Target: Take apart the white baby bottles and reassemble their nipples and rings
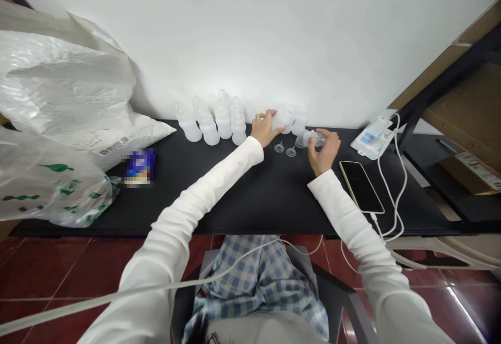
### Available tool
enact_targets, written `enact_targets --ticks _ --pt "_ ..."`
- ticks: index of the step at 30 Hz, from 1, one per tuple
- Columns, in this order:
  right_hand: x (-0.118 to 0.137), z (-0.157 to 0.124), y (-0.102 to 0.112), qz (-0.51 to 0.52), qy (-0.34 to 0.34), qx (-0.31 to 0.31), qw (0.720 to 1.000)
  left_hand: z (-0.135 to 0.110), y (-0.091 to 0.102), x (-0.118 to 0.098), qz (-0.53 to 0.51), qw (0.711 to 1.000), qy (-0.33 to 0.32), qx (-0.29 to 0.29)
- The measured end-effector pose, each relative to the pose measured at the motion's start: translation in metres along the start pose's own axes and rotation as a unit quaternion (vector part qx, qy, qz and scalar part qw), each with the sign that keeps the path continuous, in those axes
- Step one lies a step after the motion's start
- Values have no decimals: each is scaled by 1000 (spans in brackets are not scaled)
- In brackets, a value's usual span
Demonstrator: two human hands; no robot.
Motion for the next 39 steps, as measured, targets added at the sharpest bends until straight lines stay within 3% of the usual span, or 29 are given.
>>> enact_targets --ticks 3,8,14,20,24,26,28,30,35,39 --pt "-3 2 1 1 -29 2 1000 17 -12 -1 113 991 72 4" --pt "-11 5 2 -9 -64 2 998 29 -26 4 177 968 170 48" --pt "-23 6 4 -13 -117 -23 993 39 -41 -4 195 965 168 53" --pt "-23 8 3 -5 -135 -34 990 42 -49 -13 101 980 159 66" --pt "-15 5 -1 44 -151 -16 987 11 -42 -16 -15 998 65 13" --pt "-5 0 -4 97 -168 0 981 -16 -42 -19 -94 995 -24 34" --pt "6 -7 -9 158 -189 14 969 -46 -43 -22 -152 979 -101 91" --pt "17 -15 -14 216 -204 32 954 -69 -40 -21 -171 971 -138 91" --pt "38 -26 -25 288 -186 84 936 -88 -30 -8 -192 979 -59 36" --pt "44 -32 -25 267 -151 99 947 -91 -31 0 -322 945 8 49"
Point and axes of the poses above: each hand's wrist, its own z-axis towards the middle knuckle, its own y-axis out of the back of the hand, x = y × z, the point moved 3 cm from there along z, towards the middle knuckle, and after that the axes turned 2 degrees about -y, right-handed, at the moved point
